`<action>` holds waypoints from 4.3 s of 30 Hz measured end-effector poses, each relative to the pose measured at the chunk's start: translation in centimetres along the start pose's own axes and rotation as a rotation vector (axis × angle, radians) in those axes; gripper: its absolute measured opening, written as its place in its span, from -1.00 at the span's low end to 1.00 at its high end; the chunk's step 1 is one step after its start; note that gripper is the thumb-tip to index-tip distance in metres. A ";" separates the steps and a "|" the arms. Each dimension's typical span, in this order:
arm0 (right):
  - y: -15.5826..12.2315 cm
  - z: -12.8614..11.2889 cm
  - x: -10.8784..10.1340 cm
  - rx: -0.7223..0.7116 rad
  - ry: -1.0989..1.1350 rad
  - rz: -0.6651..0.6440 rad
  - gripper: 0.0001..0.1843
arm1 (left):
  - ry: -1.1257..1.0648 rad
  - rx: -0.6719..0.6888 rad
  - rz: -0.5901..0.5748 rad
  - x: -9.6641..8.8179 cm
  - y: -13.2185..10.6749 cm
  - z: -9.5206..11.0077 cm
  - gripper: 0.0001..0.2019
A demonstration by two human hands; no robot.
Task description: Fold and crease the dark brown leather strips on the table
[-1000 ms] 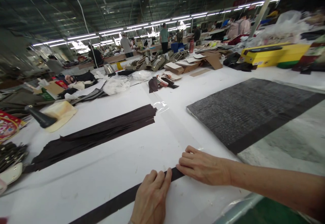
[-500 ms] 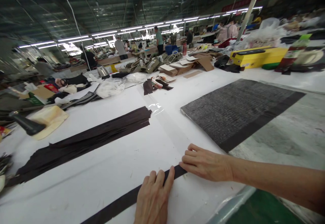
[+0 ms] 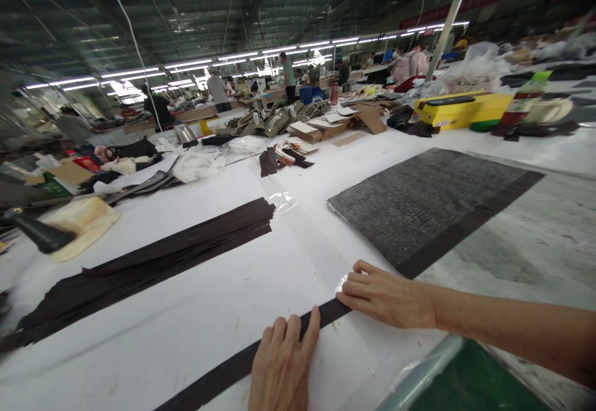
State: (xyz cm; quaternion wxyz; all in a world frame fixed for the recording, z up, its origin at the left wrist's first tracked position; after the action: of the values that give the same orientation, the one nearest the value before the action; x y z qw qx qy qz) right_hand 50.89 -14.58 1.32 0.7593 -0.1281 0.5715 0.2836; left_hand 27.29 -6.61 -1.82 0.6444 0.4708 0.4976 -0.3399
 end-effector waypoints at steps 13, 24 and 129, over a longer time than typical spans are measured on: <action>-1.0 0.4 -0.3 0.258 0.409 -0.023 -0.56 | 0.032 -0.034 -0.058 0.1 0.0 0.0 -0.29; 0.0 0.6 -0.5 0.230 0.412 -0.085 -0.61 | -0.187 0.175 0.239 1.6 2.1 2.9 -0.54; -1.2 0.0 0.9 0.152 0.035 0.003 -0.71 | -0.004 0.248 0.203 2.6 1.8 -0.6 -0.66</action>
State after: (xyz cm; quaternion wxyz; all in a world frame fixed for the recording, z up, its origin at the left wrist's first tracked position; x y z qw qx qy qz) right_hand 51.71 -15.30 0.33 0.7564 -0.0739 0.6047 0.2382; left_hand 29.42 -5.41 -3.91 0.6131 0.5940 0.4006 -0.3329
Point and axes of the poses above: each hand's wrist, its own y-axis towards the middle knuckle, its own x-axis out of the palm, z = x × y, the point moved 1 cm from there along y, towards the middle knuckle, and after that the axes turned 13 degrees about -y, right-handed, at the moved point
